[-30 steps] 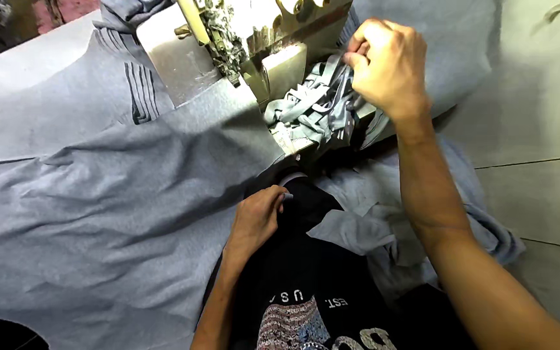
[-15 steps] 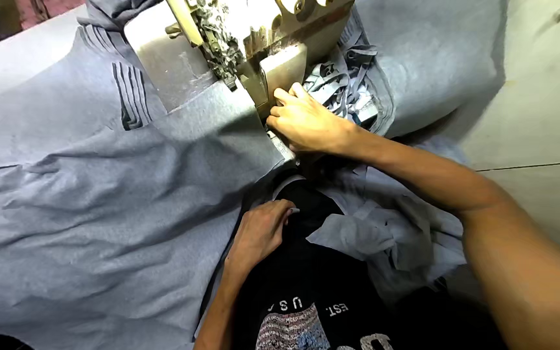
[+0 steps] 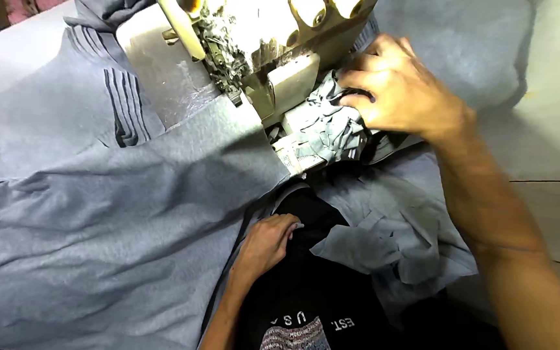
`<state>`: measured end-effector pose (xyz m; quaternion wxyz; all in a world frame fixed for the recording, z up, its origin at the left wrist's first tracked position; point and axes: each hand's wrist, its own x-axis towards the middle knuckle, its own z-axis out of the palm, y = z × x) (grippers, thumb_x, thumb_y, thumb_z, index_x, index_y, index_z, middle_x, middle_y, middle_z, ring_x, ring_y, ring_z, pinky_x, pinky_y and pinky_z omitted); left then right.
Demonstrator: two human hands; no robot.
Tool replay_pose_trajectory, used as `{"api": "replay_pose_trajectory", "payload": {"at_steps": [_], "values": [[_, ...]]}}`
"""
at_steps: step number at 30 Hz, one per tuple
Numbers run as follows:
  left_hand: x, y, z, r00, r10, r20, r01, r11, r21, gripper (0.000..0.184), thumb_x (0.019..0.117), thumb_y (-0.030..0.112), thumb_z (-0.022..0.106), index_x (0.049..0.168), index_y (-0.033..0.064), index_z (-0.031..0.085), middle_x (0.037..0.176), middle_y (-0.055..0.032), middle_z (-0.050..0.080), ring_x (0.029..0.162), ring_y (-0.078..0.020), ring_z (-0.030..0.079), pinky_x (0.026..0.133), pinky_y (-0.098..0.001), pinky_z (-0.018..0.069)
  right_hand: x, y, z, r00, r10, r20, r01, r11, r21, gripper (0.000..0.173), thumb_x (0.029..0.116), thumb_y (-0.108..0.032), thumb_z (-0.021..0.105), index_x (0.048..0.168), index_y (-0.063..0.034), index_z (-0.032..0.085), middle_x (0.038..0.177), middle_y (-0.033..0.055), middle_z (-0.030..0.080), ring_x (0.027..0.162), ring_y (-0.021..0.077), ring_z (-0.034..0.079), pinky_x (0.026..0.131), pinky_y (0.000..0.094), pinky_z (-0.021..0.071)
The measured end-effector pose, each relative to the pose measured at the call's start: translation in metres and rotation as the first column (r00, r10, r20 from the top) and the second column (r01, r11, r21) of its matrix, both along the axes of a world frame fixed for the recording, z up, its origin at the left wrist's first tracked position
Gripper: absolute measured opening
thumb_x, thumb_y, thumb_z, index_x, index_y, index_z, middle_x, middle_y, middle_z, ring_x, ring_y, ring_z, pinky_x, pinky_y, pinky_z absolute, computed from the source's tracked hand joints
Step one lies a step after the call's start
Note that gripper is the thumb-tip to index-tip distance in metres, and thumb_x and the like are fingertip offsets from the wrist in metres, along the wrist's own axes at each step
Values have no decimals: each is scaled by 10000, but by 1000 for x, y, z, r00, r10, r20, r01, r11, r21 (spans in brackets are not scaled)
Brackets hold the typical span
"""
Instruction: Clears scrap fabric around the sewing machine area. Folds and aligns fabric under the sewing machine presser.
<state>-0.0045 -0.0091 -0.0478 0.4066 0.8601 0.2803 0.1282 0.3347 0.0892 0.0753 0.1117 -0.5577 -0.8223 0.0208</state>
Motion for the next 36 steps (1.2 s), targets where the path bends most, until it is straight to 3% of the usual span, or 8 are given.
{"api": "replay_pose_trajectory", "payload": {"at_steps": [3,9,11,15,19,26,32,36], "values": [[3,1,-1,999,-30,-23,29,999,-28,239,1072,173,486,1106,97,709,886,-26,714,826,-158,693,808,-335,578,-26,-8,15,999,-21,38,23,998,-57,510,955,-516,532,1234,-127,706,1294,153,622,1227,429,501,950,594,404],[14,-11,-13,995,-95,-16,92,989,-115,249,1076,174,479,1124,90,708,901,-31,724,850,-169,702,832,-360,579,-102,11,-18,961,275,21,-269,952,-146,286,1037,-250,481,1058,-39,673,974,150,649,996,361,626,767,486,497],[18,-17,-18,993,-119,-14,116,984,-137,250,1076,168,479,1125,80,707,899,-41,724,851,-180,706,834,-375,583,-118,23,-27,953,273,134,-220,922,-319,194,946,-164,572,1006,5,645,896,168,641,928,370,642,756,508,473],[23,-26,-25,985,-172,-31,164,970,-179,254,1074,168,478,1130,77,708,967,-62,735,909,-201,714,864,-398,581,-143,32,-13,911,268,314,-35,808,-588,286,977,-255,567,884,8,631,875,180,632,892,376,637,741,542,456],[26,-31,-27,977,-210,-28,201,960,-194,262,1078,176,468,1129,78,705,1001,-66,735,934,-205,712,876,-398,574,-153,43,-7,885,304,354,59,680,-731,509,977,-483,526,818,-18,659,946,208,644,983,400,620,755,590,444],[24,-30,-30,976,-217,-12,208,951,-230,274,1087,188,456,1125,84,705,953,-46,725,884,-173,702,854,-391,576,-150,59,1,968,84,236,166,494,-854,427,950,-435,604,838,-30,678,884,184,653,891,358,629,706,611,432],[23,-32,-31,978,-210,-3,204,951,-233,275,1087,188,454,1134,82,704,948,-45,724,885,-174,700,867,-389,574,-139,52,-17,971,193,141,-11,626,-779,392,930,-393,617,773,-34,627,862,174,625,881,363,619,684,590,440],[23,-33,-30,978,-210,14,207,950,-232,274,1086,183,454,1139,74,700,939,-49,722,879,-177,698,860,-389,573,-106,31,-17,961,251,-116,-274,806,-524,341,984,-347,557,906,-56,717,1146,117,649,1152,307,576,930,505,473]]}}
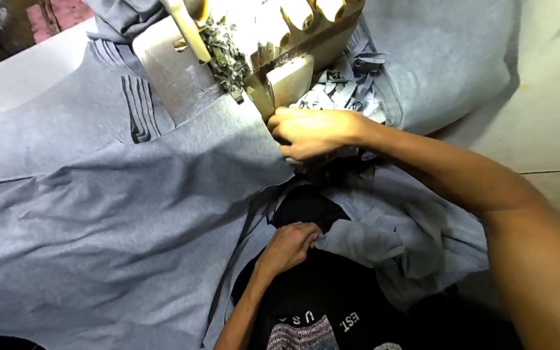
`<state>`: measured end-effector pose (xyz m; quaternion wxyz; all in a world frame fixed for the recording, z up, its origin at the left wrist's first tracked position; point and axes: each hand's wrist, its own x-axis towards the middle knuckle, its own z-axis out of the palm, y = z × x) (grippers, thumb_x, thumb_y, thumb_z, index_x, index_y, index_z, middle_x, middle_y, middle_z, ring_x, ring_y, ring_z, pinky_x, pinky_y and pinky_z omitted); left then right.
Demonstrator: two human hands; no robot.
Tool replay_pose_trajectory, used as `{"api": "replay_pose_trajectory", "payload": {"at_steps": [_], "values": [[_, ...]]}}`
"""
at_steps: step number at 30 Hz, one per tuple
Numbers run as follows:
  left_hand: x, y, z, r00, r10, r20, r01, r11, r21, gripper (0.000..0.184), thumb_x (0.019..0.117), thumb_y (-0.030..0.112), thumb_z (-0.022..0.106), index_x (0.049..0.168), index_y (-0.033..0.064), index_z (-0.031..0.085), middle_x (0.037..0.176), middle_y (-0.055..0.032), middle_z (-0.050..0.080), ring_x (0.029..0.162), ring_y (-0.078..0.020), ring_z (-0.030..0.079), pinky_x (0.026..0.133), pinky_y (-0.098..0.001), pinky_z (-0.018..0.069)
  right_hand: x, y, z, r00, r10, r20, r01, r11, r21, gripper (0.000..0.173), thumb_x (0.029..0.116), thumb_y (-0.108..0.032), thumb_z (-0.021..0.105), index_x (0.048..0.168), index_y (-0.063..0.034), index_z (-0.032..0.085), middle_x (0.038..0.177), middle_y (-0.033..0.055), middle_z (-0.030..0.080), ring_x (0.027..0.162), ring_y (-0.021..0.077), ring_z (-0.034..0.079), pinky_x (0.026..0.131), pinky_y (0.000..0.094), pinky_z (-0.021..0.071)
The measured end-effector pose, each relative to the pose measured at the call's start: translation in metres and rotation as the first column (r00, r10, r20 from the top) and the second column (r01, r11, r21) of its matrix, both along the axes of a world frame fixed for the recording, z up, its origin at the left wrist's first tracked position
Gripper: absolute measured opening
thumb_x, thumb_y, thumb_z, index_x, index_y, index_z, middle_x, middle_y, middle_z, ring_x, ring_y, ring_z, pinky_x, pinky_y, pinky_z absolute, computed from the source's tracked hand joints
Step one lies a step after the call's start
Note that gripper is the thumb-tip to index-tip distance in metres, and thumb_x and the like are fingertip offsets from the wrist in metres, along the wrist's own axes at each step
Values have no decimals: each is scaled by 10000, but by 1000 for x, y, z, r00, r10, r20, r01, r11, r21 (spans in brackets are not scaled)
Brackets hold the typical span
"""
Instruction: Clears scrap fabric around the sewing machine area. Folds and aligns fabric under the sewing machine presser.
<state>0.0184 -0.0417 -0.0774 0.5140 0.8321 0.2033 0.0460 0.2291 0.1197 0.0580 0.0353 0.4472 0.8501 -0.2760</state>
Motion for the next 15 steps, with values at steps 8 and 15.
{"api": "replay_pose_trajectory", "payload": {"at_steps": [8,15], "values": [[2,-1,1,1000,-8,-2,8,1000,3,269,1080,173,462,1124,71,707,913,-46,722,867,-180,700,855,-407,574,85,-26,19,675,-239,-698,355,935,22,198,993,-73,590,1066,-51,773,1124,40,753,1071,75,696,974,256,565],[1,-3,-1,1000,1,0,-1,1000,-6,266,1080,176,465,1125,71,706,911,-45,718,867,-174,695,856,-394,571,93,-27,24,514,-344,-786,439,893,-104,218,994,-56,552,1068,-42,757,1091,36,748,964,73,689,883,255,570]]}}
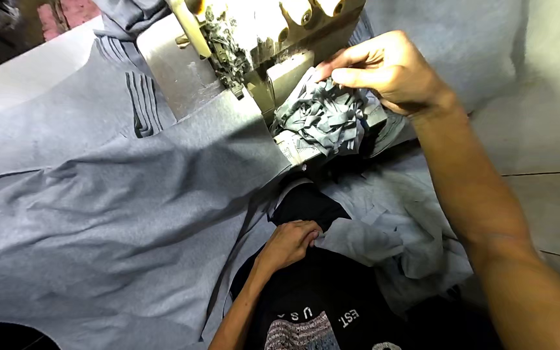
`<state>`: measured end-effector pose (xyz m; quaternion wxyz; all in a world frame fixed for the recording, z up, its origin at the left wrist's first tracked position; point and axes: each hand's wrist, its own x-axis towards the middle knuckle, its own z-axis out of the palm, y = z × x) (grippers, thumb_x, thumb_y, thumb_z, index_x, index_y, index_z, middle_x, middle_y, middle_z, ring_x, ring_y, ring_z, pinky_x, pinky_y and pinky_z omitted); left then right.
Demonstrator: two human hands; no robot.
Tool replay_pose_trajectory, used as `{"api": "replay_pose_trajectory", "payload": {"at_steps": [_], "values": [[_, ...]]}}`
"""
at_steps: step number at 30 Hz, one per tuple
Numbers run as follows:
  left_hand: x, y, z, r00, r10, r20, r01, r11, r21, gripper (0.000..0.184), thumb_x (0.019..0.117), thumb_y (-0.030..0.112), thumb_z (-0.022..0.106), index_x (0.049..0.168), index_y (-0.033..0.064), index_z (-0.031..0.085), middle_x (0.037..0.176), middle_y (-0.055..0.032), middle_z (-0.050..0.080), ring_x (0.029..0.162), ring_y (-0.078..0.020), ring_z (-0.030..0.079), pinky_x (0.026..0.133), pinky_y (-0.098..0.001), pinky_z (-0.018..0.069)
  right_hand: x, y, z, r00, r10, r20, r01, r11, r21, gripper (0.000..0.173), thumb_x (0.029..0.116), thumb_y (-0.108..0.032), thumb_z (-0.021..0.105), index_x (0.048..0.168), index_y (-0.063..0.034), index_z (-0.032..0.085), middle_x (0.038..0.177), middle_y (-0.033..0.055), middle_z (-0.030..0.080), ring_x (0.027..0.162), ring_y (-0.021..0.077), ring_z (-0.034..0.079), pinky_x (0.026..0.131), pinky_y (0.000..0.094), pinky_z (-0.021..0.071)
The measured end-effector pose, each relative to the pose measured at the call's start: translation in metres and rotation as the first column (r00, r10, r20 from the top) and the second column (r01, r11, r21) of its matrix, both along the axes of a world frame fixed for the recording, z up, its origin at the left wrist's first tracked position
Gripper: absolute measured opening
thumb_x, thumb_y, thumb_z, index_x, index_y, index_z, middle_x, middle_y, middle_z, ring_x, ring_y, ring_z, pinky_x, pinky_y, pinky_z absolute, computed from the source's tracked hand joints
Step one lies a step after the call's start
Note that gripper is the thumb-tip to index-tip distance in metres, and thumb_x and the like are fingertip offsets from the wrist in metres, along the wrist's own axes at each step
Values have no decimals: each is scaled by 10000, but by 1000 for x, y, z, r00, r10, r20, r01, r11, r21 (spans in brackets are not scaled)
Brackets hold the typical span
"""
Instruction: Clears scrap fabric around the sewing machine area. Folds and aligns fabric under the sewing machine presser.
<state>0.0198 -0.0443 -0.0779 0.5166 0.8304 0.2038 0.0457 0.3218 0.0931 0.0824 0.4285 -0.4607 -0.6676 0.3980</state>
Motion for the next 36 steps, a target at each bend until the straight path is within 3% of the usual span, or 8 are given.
{"api": "replay_pose_trajectory", "payload": {"at_steps": [8,11,14,17,21,25,29,36], "values": [[-1,0,-2,1000,0,-9,0,1000,-19,275,1084,182,455,1135,72,701,914,-46,718,874,-177,692,866,-394,564,-24,7,7,998,60,-17,-58,995,83,220,980,-63,554,1047,-39,762,1061,41,756,978,86,698,892,276,578],[0,1,-2,1000,-6,-13,6,999,-35,283,1089,190,447,1139,74,700,917,-43,719,880,-173,692,870,-397,563,-45,8,-1,942,185,279,-217,972,87,211,991,-138,601,1121,-81,757,1175,29,726,1057,88,684,918,276,580],[-1,1,-2,1000,-8,-9,7,999,-40,281,1089,189,449,1139,73,700,913,-41,718,874,-170,693,868,-399,565,-55,2,-9,707,177,685,-260,965,19,304,982,-278,624,1246,-155,713,1326,65,628,1201,234,583,1002,428,476],[-1,1,-3,1000,-2,-7,2,999,-39,279,1089,191,452,1145,78,701,910,-37,718,871,-165,692,872,-394,565,-45,-3,-15,572,13,820,-157,983,94,318,900,-256,722,1205,-167,713,1186,112,630,1154,341,566,952,491,488],[-1,2,-2,1000,-9,9,9,999,-31,273,1087,183,459,1149,76,702,919,-38,725,875,-164,699,869,-400,574,-13,-5,-20,619,-159,769,-14,977,213,100,934,-122,667,983,-90,748,1035,146,689,1105,368,615,961,532,497],[3,12,13,997,38,67,-35,998,-44,257,1080,170,467,1125,85,705,884,-14,713,812,-134,685,799,-376,583,18,-10,-15,709,-318,629,146,939,310,138,966,-155,655,995,-54,744,962,123,714,968,286,651,895,449,510],[14,38,54,947,221,233,-219,975,-38,235,1068,120,486,1127,48,703,846,3,712,706,-71,666,680,-272,595,38,-9,-7,667,-490,561,351,871,344,195,981,-210,628,1072,-76,737,970,92,719,842,190,669,788,399,547],[31,88,112,840,459,290,-510,850,131,237,1027,65,556,1240,103,654,836,24,709,657,-64,665,598,-253,592,53,3,6,614,-537,578,431,842,324,242,1001,-223,589,1147,-74,712,1034,94,730,925,205,704,857,422,566]]}}
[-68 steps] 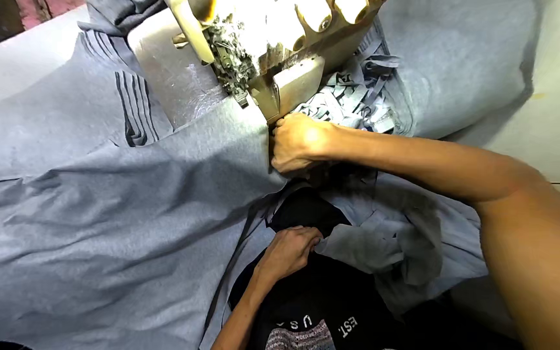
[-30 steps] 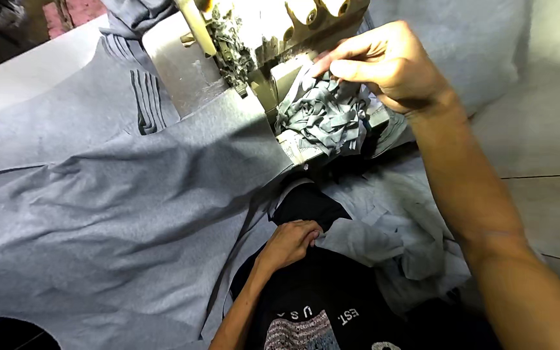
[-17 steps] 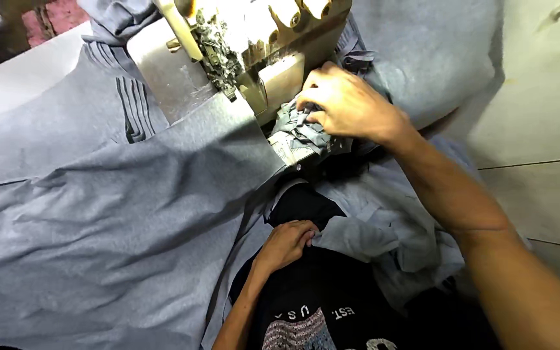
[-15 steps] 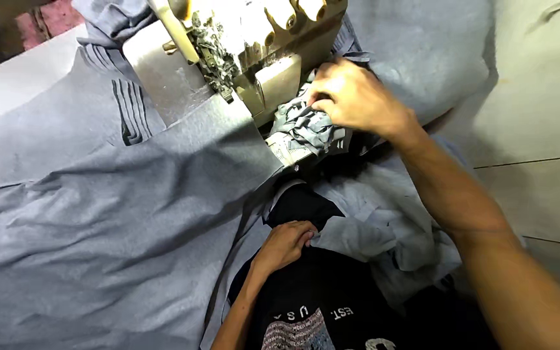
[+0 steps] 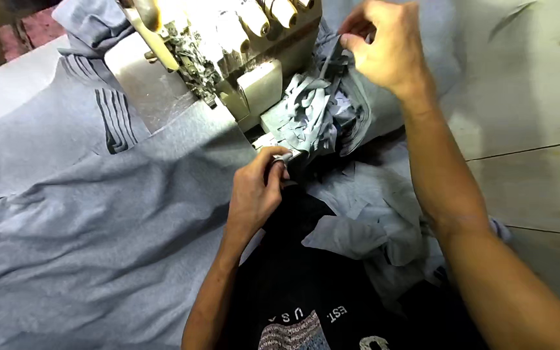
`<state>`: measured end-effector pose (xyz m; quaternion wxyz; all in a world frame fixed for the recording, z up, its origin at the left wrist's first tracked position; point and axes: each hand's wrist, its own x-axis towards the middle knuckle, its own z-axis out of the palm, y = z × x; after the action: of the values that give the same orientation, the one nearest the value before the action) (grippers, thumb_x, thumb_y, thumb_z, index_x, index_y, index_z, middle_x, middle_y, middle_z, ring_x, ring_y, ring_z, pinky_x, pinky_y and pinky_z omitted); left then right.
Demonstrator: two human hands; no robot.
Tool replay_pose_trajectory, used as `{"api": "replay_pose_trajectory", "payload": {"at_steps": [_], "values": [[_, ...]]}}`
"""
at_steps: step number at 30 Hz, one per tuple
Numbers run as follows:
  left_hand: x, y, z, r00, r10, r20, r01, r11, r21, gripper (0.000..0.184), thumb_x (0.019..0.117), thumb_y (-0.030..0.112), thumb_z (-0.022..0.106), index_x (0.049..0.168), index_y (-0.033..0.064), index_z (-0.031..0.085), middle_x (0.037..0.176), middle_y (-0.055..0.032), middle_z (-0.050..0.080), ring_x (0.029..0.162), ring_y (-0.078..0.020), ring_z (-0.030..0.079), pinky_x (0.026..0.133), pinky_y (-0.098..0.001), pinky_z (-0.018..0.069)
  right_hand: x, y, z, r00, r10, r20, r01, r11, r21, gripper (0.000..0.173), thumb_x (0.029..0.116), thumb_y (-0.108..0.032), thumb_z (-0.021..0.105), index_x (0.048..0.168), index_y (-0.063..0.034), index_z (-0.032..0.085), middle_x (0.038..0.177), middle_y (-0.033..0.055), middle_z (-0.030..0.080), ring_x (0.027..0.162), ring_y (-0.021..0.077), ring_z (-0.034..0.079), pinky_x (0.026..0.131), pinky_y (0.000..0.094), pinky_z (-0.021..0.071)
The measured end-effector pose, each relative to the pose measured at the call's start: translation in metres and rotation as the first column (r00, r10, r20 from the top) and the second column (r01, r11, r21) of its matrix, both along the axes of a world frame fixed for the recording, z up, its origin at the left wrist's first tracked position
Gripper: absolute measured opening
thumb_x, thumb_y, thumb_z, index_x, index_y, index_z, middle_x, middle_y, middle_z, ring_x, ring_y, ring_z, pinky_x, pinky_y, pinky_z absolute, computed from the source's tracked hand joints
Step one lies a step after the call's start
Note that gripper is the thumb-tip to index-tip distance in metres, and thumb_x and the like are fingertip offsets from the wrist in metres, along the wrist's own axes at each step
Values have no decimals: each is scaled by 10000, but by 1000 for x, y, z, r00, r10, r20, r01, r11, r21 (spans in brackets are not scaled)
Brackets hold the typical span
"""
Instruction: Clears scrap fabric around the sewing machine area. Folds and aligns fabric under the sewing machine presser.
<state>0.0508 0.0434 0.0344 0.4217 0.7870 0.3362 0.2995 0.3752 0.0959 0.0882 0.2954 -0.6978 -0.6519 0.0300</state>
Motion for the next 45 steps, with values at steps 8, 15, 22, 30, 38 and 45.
{"api": "replay_pose_trajectory", "payload": {"at_steps": [8,15,22,30,38,45], "values": [[27,21,-13,947,123,-296,-43,963,265,524,975,66,598,1476,88,445,994,-135,695,738,-289,692,608,-485,577,-51,-27,-2,984,180,-1,-180,984,2,246,1016,-245,592,1161,-83,707,1060,90,700,943,207,658,833,386,540],[45,24,-47,939,182,-292,-52,914,403,386,919,27,608,1299,67,654,992,-136,646,859,-291,678,690,-450,575,-101,-14,-39,930,236,280,-219,971,-93,303,960,-388,621,1072,-125,721,998,129,657,1054,355,606,869,499,477],[42,25,-48,947,162,-276,-45,921,388,456,923,21,597,1368,113,634,1002,-129,647,866,-280,671,715,-438,575,-57,16,-3,954,209,-215,-202,978,58,219,965,-217,619,1055,-75,760,1016,59,716,913,104,651,837,310,529],[38,22,-45,968,140,-208,-64,940,334,447,908,-4,610,1351,55,609,1106,-151,649,924,-281,682,742,-444,590,-35,20,34,917,227,-328,-235,972,15,190,1032,-197,574,964,-103,725,863,-48,665,769,-19,596,739,191,506],[32,19,-28,979,182,-94,-168,976,138,586,931,111,642,1475,68,429,1292,-167,579,918,-240,660,727,-395,587,-28,18,28,891,221,-396,-245,969,-11,154,967,-107,638,1086,-65,726,933,4,710,785,23,653,745,208,563],[49,42,-32,939,325,-116,-305,939,158,465,985,119,576,1418,-12,470,1023,-132,678,791,-213,678,722,-380,589,-39,5,23,982,55,182,7,946,-324,543,806,-73,643,1345,-71,581,1265,243,584,1201,441,561,941,624,466]]}}
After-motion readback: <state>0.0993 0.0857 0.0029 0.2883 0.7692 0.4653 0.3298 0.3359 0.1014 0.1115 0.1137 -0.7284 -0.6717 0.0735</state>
